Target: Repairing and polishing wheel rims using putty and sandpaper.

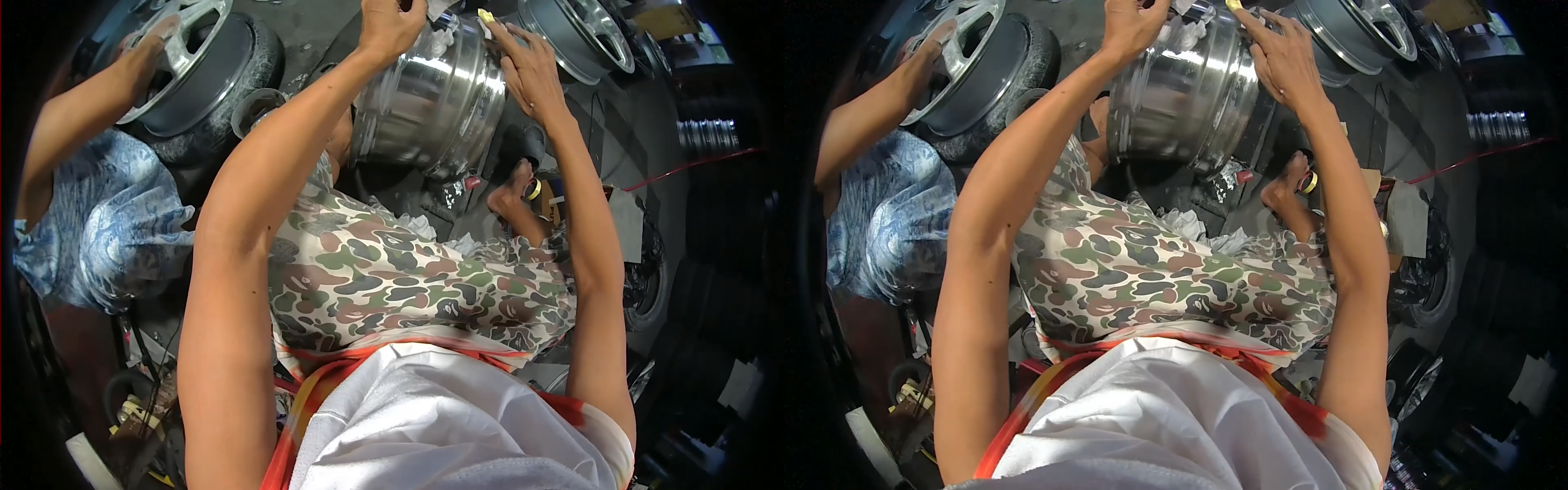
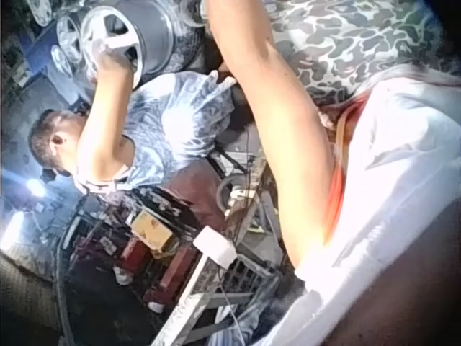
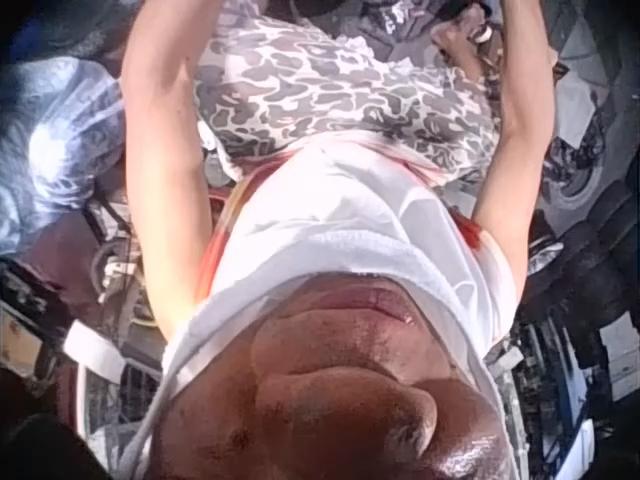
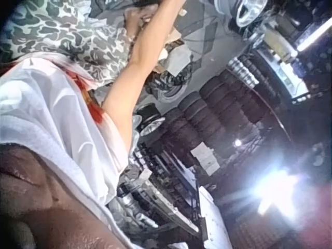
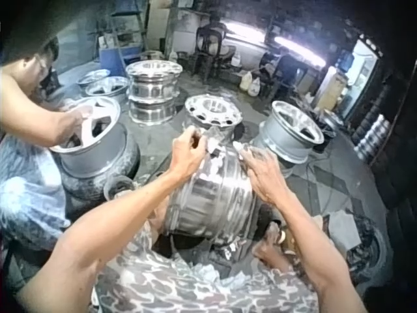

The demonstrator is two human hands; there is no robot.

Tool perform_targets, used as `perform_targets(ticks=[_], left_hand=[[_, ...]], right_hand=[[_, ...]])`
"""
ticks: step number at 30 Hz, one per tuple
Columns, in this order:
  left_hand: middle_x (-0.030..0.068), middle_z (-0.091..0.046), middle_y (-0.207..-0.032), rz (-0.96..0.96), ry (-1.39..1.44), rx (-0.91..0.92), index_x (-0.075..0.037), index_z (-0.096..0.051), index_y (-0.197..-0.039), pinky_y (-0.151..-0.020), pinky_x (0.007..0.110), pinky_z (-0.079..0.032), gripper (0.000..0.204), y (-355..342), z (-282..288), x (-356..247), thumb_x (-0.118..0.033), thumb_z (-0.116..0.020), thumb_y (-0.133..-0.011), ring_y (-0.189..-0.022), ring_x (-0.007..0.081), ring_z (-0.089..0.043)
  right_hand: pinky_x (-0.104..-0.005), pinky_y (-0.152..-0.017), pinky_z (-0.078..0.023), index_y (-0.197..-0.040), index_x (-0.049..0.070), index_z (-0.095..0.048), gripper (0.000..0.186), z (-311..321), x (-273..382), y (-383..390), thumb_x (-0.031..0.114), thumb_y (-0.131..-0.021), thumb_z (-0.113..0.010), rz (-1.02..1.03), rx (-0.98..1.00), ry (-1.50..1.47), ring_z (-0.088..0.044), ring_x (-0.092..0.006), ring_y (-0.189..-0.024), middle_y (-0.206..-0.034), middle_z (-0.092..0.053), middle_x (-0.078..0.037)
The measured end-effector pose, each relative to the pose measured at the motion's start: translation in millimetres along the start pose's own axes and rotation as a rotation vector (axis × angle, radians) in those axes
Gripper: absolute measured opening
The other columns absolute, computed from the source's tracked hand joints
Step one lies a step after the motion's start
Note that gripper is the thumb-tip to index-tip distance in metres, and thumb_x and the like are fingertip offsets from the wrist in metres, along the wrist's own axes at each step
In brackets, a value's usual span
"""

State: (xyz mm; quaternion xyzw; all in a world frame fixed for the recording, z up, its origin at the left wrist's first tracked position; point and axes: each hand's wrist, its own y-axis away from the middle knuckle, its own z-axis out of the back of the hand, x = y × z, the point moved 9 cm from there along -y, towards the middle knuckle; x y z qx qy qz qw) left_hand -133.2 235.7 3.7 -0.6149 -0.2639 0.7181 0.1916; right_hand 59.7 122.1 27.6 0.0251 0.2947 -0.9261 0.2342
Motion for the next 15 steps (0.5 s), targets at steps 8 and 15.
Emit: perform_targets(ticks=[8,15], left_hand=[[0.0193,-0.064,-0.069,0.025,0.004,0.009,0.002,-0.058,-0.087,-0.060,0.039,-0.049,0.018,1.8,0.1,6.1,-0.014,-0.067,-0.091,-0.060,0.0254,-0.063],[0.0198,-0.063,-0.069,0.045,0.047,0.006,0.002,-0.058,-0.087,-0.060,0.039,-0.049,0.017,3.0,-3.7,6.8,-0.013,-0.067,-0.091,-0.060,0.0269,-0.062]], right_hand=[[-0.0524,-0.121,-0.029,-0.154,0.024,-0.045,0.062,8.5,0.4,10.4,0.010,-0.095,-0.054,-0.096,0.048,-0.091,-0.051,-0.0294,-0.136,-0.117,-0.075,-0.005],[-0.0569,-0.122,-0.024,-0.155,0.025,-0.044,0.061,-2.4,-5.2,0.6,0.010,-0.096,-0.052,-0.077,0.054,0.015,-0.050,-0.0303,-0.137,-0.128,-0.068,-0.009]])
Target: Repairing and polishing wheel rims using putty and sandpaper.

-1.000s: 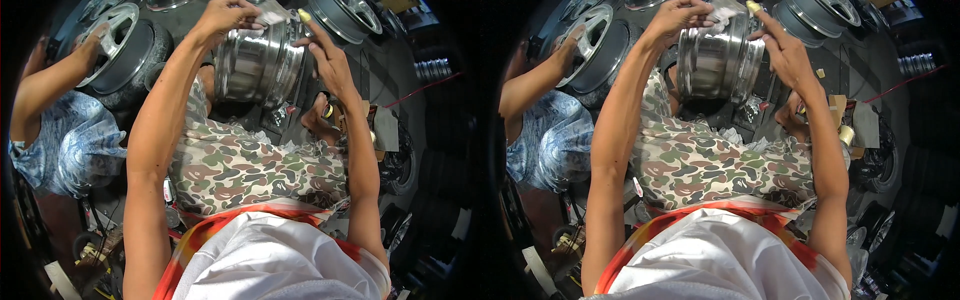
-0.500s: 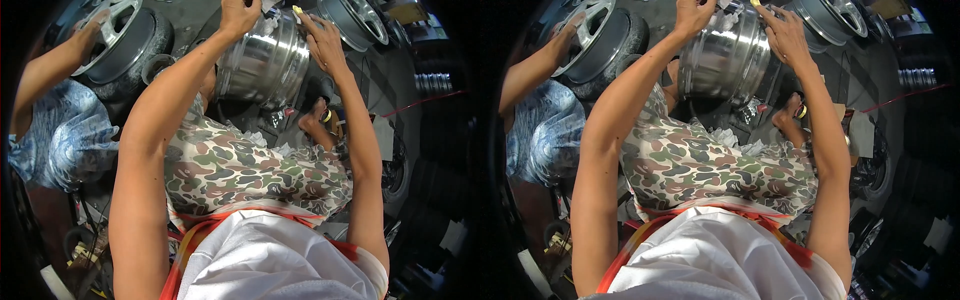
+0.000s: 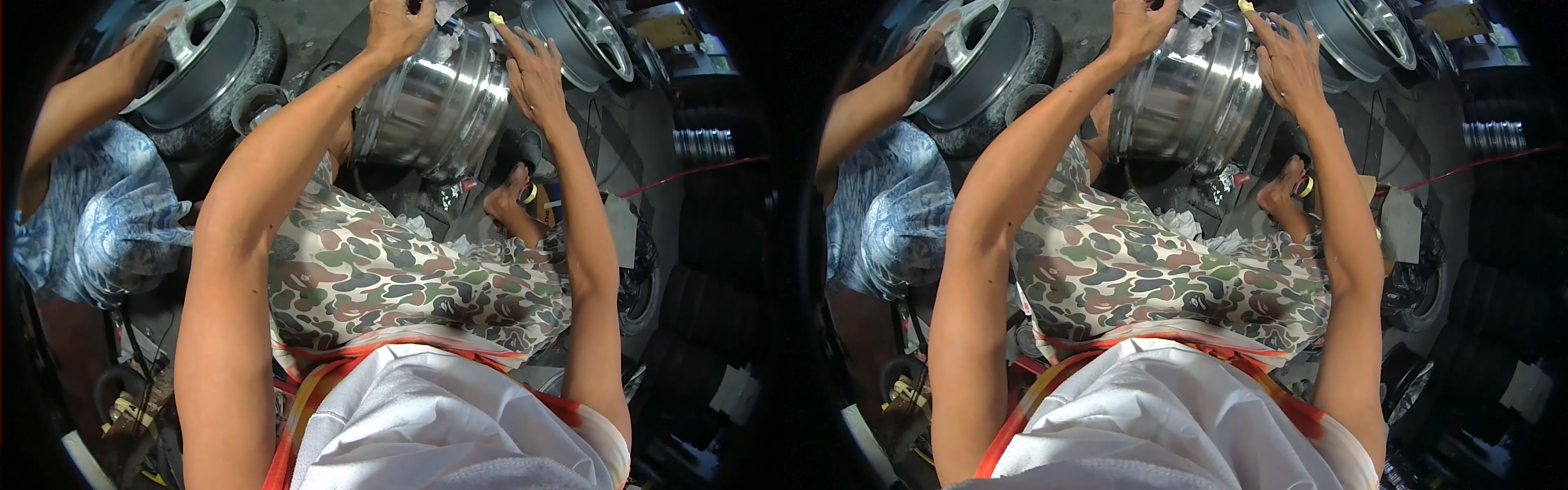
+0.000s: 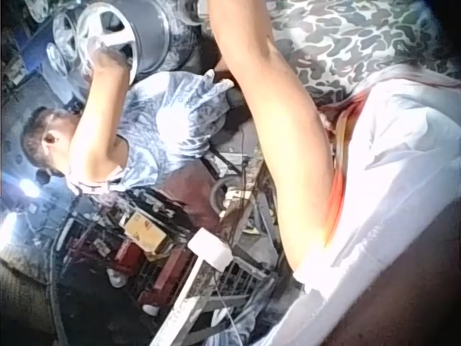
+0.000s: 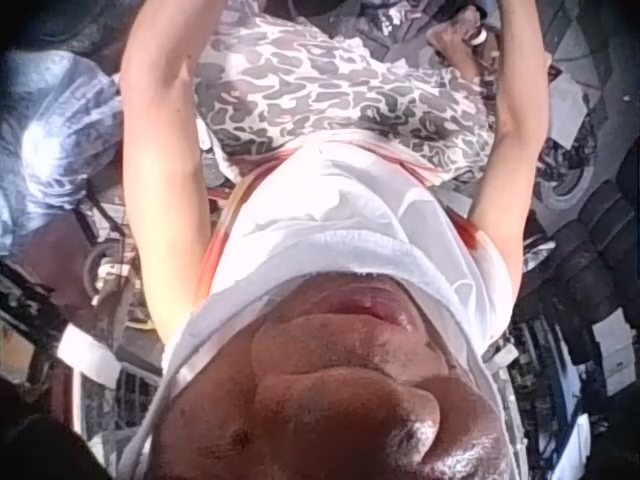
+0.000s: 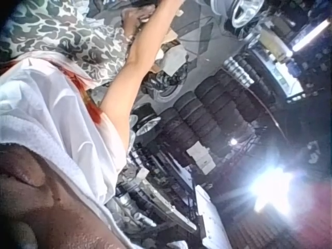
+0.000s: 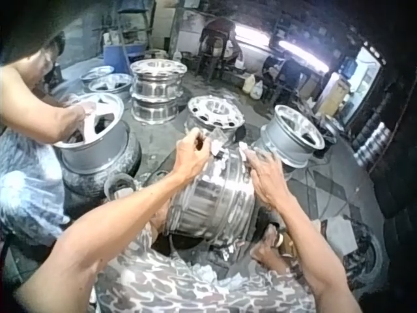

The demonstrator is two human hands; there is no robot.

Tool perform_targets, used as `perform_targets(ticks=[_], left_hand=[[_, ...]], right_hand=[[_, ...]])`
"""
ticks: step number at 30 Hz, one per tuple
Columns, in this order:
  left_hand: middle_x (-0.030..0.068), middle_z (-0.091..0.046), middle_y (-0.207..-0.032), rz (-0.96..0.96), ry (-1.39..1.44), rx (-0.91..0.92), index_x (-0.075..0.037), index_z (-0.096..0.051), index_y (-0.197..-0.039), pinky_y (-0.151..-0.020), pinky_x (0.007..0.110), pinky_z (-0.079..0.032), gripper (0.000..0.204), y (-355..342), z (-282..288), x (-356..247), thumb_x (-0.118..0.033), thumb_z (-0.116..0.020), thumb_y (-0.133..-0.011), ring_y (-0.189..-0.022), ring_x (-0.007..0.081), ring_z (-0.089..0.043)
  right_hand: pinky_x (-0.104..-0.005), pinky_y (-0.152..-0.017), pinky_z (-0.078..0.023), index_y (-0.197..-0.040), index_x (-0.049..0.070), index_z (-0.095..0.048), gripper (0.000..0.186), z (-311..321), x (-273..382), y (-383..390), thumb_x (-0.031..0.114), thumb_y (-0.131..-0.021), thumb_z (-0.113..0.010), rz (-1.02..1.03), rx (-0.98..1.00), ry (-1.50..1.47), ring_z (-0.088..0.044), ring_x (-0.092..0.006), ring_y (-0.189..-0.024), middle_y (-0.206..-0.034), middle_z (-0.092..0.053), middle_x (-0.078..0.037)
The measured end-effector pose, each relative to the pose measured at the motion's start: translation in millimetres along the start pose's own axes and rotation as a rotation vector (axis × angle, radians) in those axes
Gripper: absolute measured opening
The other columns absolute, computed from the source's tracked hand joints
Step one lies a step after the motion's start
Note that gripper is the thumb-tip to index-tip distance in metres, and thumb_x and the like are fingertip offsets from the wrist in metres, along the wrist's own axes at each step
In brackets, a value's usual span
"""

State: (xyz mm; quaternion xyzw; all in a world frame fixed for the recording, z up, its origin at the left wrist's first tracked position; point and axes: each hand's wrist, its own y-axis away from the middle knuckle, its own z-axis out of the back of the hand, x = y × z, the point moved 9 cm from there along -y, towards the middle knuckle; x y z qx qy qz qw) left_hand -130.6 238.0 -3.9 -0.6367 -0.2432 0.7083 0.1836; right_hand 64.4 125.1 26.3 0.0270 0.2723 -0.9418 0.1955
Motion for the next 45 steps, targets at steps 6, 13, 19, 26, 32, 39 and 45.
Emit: perform_targets(ticks=[6,13,19,26,32,39,45], left_hand=[[0.0200,-0.062,-0.070,0.012,-0.004,0.004,0.001,-0.057,-0.087,-0.061,0.040,-0.049,0.017,0.9,3.0,-0.8,-0.013,-0.066,-0.091,-0.061,0.0274,-0.062],[0.0196,-0.063,-0.073,0.042,0.018,-0.030,0.001,-0.058,-0.089,-0.063,0.039,-0.050,0.016,-2.0,2.3,-1.8,-0.012,-0.065,-0.091,-0.064,0.0254,-0.062],[0.0174,-0.064,-0.072,0.047,0.061,-0.068,0.001,-0.060,-0.089,-0.064,0.038,-0.050,0.015,-1.8,8.2,6.9,-0.012,-0.065,-0.091,-0.064,0.0240,-0.062],[0.0144,-0.065,-0.071,0.100,0.095,-0.087,0.000,-0.060,-0.087,-0.063,0.036,-0.050,0.015,-1.6,9.8,8.0,-0.013,-0.065,-0.091,-0.064,0.0209,-0.062],[0.0116,-0.067,-0.071,0.205,0.115,-0.108,-0.001,-0.060,-0.085,-0.063,0.034,-0.050,0.015,-0.8,12.3,26.3,-0.013,-0.065,-0.092,-0.064,0.0172,-0.063],[0.0103,-0.071,-0.070,0.270,0.197,-0.096,-0.002,-0.060,-0.085,-0.062,0.031,-0.054,0.013,-1.3,9.4,34.3,-0.011,-0.063,-0.093,-0.065,0.0161,-0.070],[0.0106,-0.072,-0.070,0.276,0.257,-0.080,-0.002,-0.060,-0.086,-0.062,0.030,-0.054,0.012,0.0,6.7,38.6,-0.011,-0.062,-0.094,-0.066,0.0152,-0.071]], right_hand=[[-0.0558,-0.122,-0.024,-0.155,0.023,-0.044,0.062,13.4,16.1,11.2,0.008,-0.095,-0.051,0.011,0.015,-0.033,-0.050,-0.0303,-0.137,-0.137,-0.063,-0.012],[-0.0557,-0.122,-0.025,-0.155,0.024,-0.043,0.064,-0.8,-2.3,-6.6,0.008,-0.094,-0.056,0.090,0.056,-0.038,-0.051,-0.0274,-0.136,-0.117,-0.074,-0.004],[-0.0546,-0.123,-0.024,-0.156,0.025,-0.043,0.066,1.9,18.4,8.5,0.008,-0.094,-0.058,0.109,0.115,-0.067,-0.050,-0.0267,-0.137,-0.123,-0.073,0.000],[-0.0550,-0.123,-0.024,-0.158,0.029,-0.039,0.069,-3.8,4.2,-2.9,0.009,-0.094,-0.059,0.104,0.102,-0.010,-0.049,-0.0257,-0.139,-0.123,-0.073,0.001],[-0.0543,-0.123,-0.025,-0.156,0.023,-0.041,0.067,-22.3,1.8,-21.4,0.004,-0.094,-0.054,0.135,0.147,0.032,-0.047,-0.0253,-0.140,-0.123,-0.072,0.000],[-0.0514,-0.118,-0.032,-0.155,0.022,-0.045,0.065,-4.9,15.4,-3.3,0.003,-0.093,-0.054,0.144,0.095,-0.069,-0.056,-0.0289,-0.129,-0.115,-0.074,-0.006],[-0.0484,-0.106,-0.039,-0.148,0.013,-0.053,0.054,2.9,-19.4,-16.4,0.006,-0.094,-0.051,-0.021,-0.017,-0.296,-0.060,-0.0343,-0.112,-0.119,-0.072,-0.012]])
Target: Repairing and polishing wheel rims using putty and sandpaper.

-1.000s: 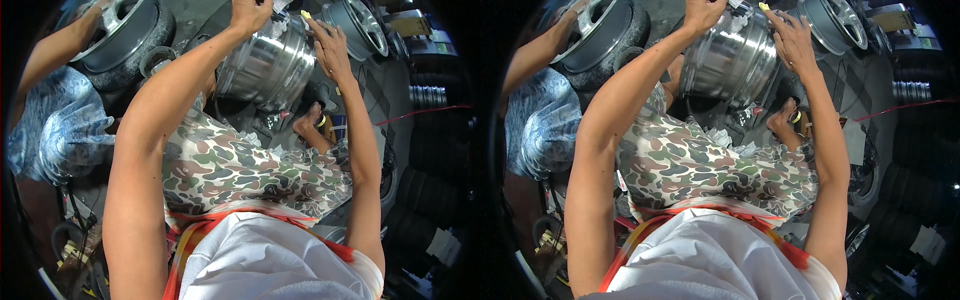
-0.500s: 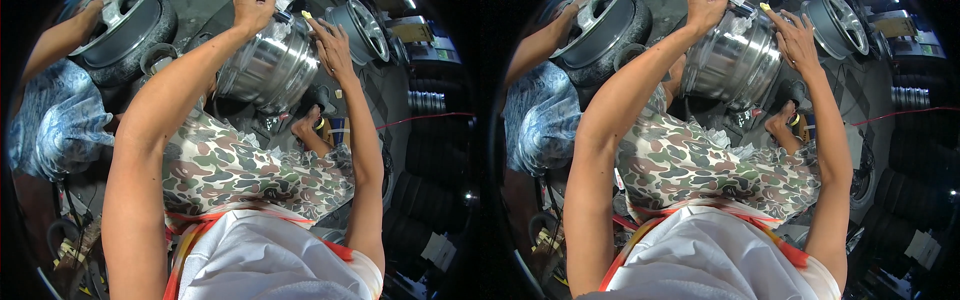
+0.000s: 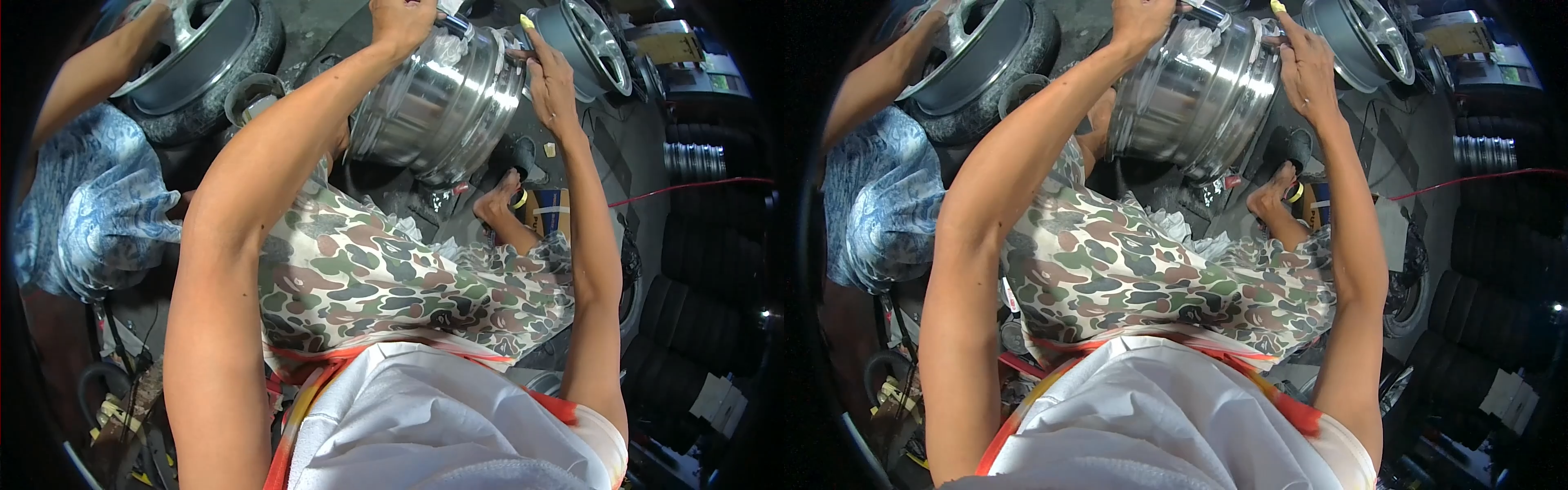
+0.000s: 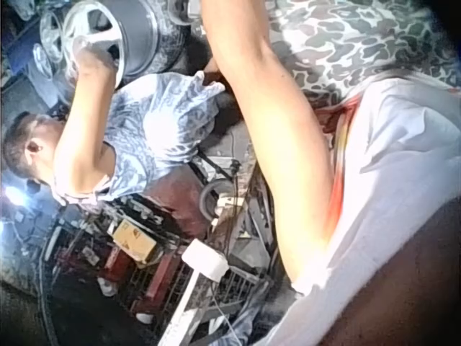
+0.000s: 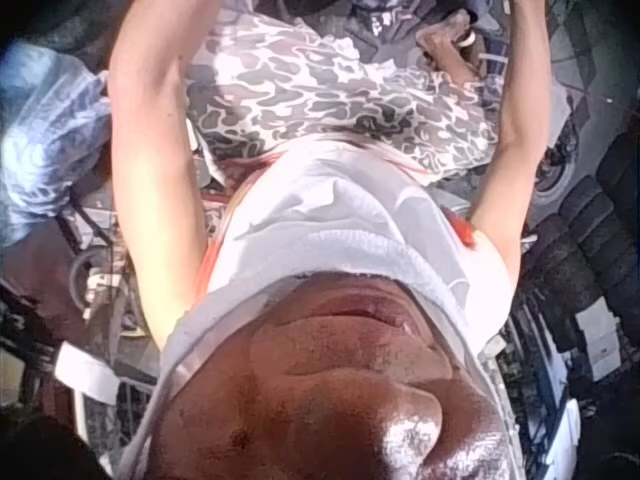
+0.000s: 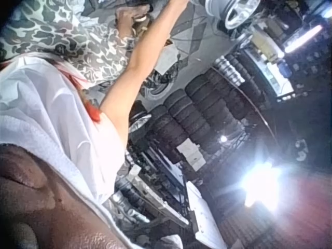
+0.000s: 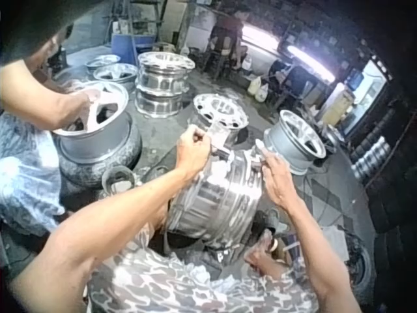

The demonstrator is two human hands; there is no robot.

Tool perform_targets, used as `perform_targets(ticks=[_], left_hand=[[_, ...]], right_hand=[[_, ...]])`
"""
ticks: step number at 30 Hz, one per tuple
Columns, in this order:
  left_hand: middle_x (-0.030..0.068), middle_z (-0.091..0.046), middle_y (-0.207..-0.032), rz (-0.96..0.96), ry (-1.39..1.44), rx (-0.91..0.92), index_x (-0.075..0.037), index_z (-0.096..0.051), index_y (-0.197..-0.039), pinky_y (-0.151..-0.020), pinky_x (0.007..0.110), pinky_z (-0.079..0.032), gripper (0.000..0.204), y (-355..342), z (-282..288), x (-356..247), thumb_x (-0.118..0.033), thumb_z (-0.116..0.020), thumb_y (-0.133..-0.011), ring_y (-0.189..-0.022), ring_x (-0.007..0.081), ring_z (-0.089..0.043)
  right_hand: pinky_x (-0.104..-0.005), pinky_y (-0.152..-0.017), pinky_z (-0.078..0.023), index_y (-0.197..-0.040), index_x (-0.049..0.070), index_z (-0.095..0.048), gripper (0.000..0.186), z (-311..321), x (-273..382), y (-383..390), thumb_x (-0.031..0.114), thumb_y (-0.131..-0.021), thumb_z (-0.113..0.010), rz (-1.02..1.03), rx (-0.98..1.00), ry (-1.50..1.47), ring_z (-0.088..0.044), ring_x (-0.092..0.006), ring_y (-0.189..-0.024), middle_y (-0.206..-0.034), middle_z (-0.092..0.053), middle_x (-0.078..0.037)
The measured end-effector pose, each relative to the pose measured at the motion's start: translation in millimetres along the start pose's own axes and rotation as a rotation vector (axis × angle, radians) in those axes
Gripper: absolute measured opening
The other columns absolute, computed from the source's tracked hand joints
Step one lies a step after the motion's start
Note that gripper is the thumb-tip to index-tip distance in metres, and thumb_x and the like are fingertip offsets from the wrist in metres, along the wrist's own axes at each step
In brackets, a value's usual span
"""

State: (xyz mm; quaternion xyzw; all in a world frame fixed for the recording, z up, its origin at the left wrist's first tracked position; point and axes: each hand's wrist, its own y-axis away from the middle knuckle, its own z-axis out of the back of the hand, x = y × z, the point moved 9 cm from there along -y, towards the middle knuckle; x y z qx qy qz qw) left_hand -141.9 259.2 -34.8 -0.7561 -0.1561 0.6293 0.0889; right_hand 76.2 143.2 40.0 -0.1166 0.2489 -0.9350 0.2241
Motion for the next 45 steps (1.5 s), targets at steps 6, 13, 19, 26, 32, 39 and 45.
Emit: perform_targets(ticks=[6,13,19,26,32,39,45], left_hand=[[0.0103,-0.072,-0.071,0.003,0.019,0.012,-0.001,-0.060,-0.087,-0.063,0.030,-0.055,0.012,2.3,0.7,-4.2,-0.010,-0.061,-0.094,-0.068,0.0148,-0.071],[0.0108,-0.072,-0.072,-0.003,-0.004,0.017,-0.001,-0.060,-0.087,-0.062,0.030,-0.055,0.012,5.4,0.3,-9.4,-0.010,-0.061,-0.094,-0.067,0.0153,-0.071],[0.0108,-0.072,-0.071,0.000,0.030,0.009,-0.001,-0.060,-0.086,-0.062,0.030,-0.055,0.012,4.9,1.9,-5.2,-0.010,-0.062,-0.094,-0.066,0.0153,-0.071],[0.0109,-0.072,-0.071,0.010,0.010,-0.005,-0.001,-0.060,-0.086,-0.062,0.031,-0.055,0.012,5.8,3.4,-3.4,-0.010,-0.062,-0.094,-0.067,0.0160,-0.072],[0.0108,-0.072,-0.071,-0.017,-0.031,-0.011,-0.001,-0.060,-0.086,-0.062,0.031,-0.055,0.012,5.5,3.2,-5.4,-0.010,-0.063,-0.094,-0.068,0.0165,-0.073],[0.0104,-0.072,-0.070,-0.032,-0.008,-0.004,-0.001,-0.060,-0.085,-0.061,0.031,-0.055,0.014,-3.2,2.4,-2.8,-0.011,-0.062,-0.095,-0.066,0.0162,-0.072],[0.0097,-0.071,-0.070,-0.033,-0.009,0.013,-0.002,-0.059,-0.086,-0.059,0.029,-0.053,0.014,-10.9,-10.5,6.6,-0.011,-0.063,-0.095,-0.064,0.0134,-0.068]], right_hand=[[-0.0561,-0.117,-0.030,-0.150,0.014,-0.049,0.054,-15.2,4.4,6.8,0.008,-0.096,-0.050,0.043,0.013,0.241,-0.054,-0.0340,-0.131,-0.128,-0.067,-0.015],[-0.0577,-0.119,-0.027,-0.150,0.015,-0.049,0.055,-7.9,24.2,25.9,0.009,-0.095,-0.051,0.036,0.058,0.203,-0.052,-0.0324,-0.133,-0.132,-0.065,-0.016],[-0.0561,-0.119,-0.028,-0.149,0.017,-0.052,0.053,-13.2,17.6,10.3,0.006,-0.097,-0.048,0.042,0.028,0.217,-0.053,-0.0368,-0.130,-0.139,-0.060,-0.016],[-0.0549,-0.117,-0.031,-0.151,0.019,-0.049,0.054,-26.3,-12.8,-16.8,0.008,-0.098,-0.049,0.069,0.062,0.188,-0.055,-0.0356,-0.128,-0.135,-0.063,-0.016],[-0.0433,-0.108,-0.040,-0.154,0.015,-0.045,0.059,-30.9,-17.8,-26.7,0.004,-0.096,-0.050,0.155,0.075,0.350,-0.061,-0.0327,-0.116,-0.129,-0.065,-0.016],[-0.0510,-0.119,-0.031,-0.151,0.017,-0.049,0.054,-16.9,17.5,4.1,0.005,-0.099,-0.047,0.140,0.049,0.238,-0.059,-0.0337,-0.121,-0.124,-0.067,-0.015],[-0.0434,-0.115,-0.035,-0.143,0.008,-0.055,0.045,25.8,18.2,37.8,0.005,-0.098,-0.050,-0.137,-0.008,-0.134,-0.062,-0.0293,-0.115,-0.109,-0.077,-0.006]])
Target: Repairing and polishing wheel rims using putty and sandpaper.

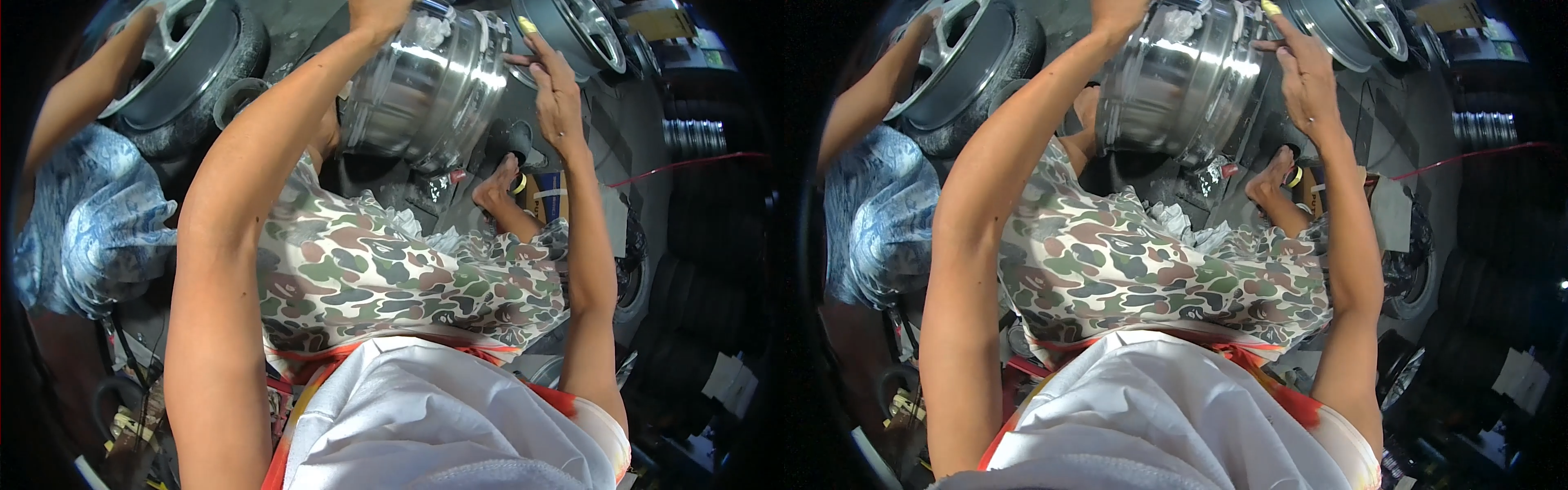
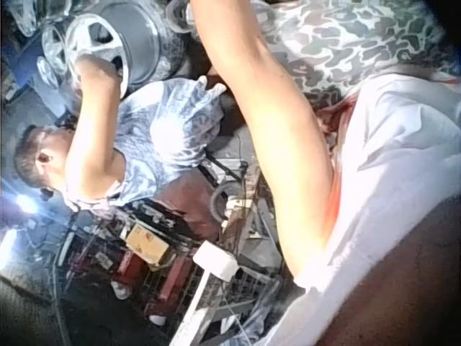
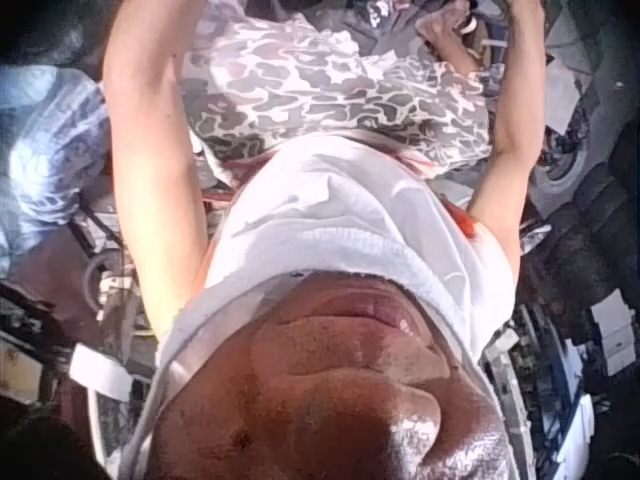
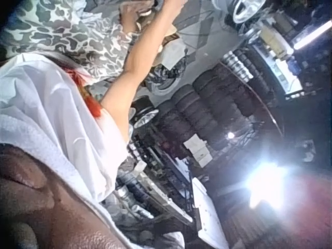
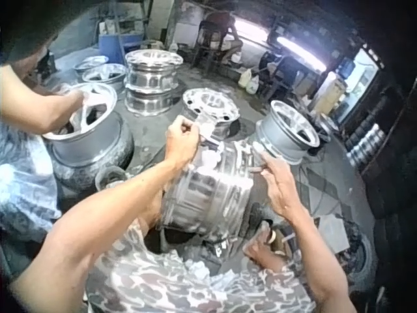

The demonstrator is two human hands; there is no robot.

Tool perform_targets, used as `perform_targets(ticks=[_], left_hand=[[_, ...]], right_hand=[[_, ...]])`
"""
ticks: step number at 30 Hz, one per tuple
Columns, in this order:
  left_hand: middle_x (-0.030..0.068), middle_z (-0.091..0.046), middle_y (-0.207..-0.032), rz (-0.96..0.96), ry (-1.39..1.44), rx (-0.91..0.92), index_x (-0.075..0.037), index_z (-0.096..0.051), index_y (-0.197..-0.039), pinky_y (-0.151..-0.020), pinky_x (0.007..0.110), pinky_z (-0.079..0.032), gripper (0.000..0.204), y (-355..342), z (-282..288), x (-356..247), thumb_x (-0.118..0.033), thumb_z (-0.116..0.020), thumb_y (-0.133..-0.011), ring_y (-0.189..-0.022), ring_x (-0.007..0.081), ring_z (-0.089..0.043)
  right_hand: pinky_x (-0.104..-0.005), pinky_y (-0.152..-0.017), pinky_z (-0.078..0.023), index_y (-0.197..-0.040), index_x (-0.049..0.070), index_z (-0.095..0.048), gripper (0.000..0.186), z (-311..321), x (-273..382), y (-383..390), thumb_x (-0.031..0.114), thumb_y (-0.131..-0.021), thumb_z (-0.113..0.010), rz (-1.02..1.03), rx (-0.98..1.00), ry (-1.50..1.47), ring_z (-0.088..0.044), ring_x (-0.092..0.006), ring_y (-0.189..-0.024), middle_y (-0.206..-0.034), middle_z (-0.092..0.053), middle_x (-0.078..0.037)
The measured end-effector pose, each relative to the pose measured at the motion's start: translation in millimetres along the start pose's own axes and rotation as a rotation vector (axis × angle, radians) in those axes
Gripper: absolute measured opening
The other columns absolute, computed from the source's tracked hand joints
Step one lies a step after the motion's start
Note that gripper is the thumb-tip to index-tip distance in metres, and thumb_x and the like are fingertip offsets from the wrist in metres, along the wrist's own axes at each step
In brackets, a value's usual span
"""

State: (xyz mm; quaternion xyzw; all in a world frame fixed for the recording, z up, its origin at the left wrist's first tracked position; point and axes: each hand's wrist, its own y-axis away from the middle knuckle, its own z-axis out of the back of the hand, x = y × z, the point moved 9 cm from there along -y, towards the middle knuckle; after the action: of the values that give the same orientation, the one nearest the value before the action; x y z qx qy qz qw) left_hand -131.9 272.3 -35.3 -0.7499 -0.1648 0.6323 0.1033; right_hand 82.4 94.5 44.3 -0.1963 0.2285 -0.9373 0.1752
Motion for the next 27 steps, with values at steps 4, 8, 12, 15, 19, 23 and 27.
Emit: perform_targets(ticks=[4,8,12,15,19,23,27], left_hand=[[0.0067,-0.068,-0.070,-0.051,-0.065,0.002,-0.003,-0.059,-0.084,-0.058,0.029,-0.050,0.015,-22.9,-7.2,12.2,-0.011,-0.065,-0.095,-0.063,0.0108,-0.064],[0.0047,-0.065,-0.069,-0.155,-0.146,0.036,-0.004,-0.059,-0.083,-0.057,0.028,-0.047,0.015,-48.3,-7.8,30.4,-0.011,-0.066,-0.094,-0.063,0.0095,-0.060],[0.0033,-0.065,-0.073,-0.065,-0.117,0.087,-0.005,-0.062,-0.087,-0.058,0.026,-0.047,0.011,-58.3,-13.3,42.8,-0.010,-0.064,-0.097,-0.063,0.0098,-0.059],[0.0039,-0.066,-0.077,0.034,0.022,0.242,-0.003,-0.066,-0.094,-0.056,0.025,-0.047,0.009,-34.9,-29.9,20.0,-0.010,-0.063,-0.098,-0.062,0.0093,-0.058],[0.0031,-0.074,-0.099,0.292,-0.342,1.065,-0.005,-0.070,-0.098,-0.078,0.026,-0.054,0.007,142.3,-48.1,-44.5,-0.010,-0.073,-0.094,-0.089,0.0148,-0.070],[0.0227,-0.071,-0.094,0.065,-0.754,1.778,-0.003,-0.071,-0.103,-0.081,0.050,-0.055,0.013,287.1,-30.9,54.0,-0.008,-0.068,-0.092,-0.090,0.0426,-0.070],[0.0267,-0.069,-0.094,0.079,-0.988,1.855,0.000,-0.070,-0.099,-0.083,0.052,-0.053,0.014,321.8,34.7,201.2,-0.009,-0.064,-0.090,-0.098,0.0454,-0.066]], right_hand=[[-0.0338,-0.112,-0.038,-0.148,0.008,-0.051,0.047,42.7,-24.9,34.3,0.006,-0.102,-0.047,-0.155,-0.101,-0.136,-0.062,-0.0219,-0.120,-0.119,-0.076,-0.007],[-0.0341,-0.112,-0.040,-0.157,0.009,-0.040,0.053,69.1,-49.0,94.2,0.009,-0.105,-0.046,-0.337,-0.122,-0.203,-0.058,-0.0202,-0.128,-0.129,-0.072,-0.010],[-0.0334,-0.109,-0.042,-0.160,0.009,-0.034,0.057,71.4,-77.7,168.4,0.008,-0.104,-0.047,-0.571,-0.122,-0.287,-0.060,-0.0202,-0.123,-0.127,-0.071,-0.012],[-0.0301,-0.105,-0.043,-0.160,0.009,-0.033,0.057,65.4,-109.5,220.6,0.007,-0.105,-0.047,-0.643,-0.113,-0.337,-0.062,-0.0186,-0.117,-0.124,-0.071,-0.014],[-0.0324,-0.107,-0.044,-0.159,0.009,-0.035,0.053,58.9,-94.9,213.9,0.012,-0.108,-0.048,-0.650,0.035,-0.268,-0.061,-0.0196,-0.117,-0.131,-0.066,-0.014],[-0.0309,-0.100,-0.048,-0.158,0.014,-0.040,0.052,80.1,-75.8,197.4,0.015,-0.107,-0.052,-0.721,0.053,-0.197,-0.062,-0.0163,-0.109,-0.128,-0.067,-0.014],[-0.0206,-0.071,-0.044,-0.159,0.013,-0.038,0.067,62.8,-63.0,187.4,-0.004,-0.096,-0.052,-0.865,0.005,-0.235,-0.048,-0.0070,-0.076,-0.098,-0.059,0.000]])
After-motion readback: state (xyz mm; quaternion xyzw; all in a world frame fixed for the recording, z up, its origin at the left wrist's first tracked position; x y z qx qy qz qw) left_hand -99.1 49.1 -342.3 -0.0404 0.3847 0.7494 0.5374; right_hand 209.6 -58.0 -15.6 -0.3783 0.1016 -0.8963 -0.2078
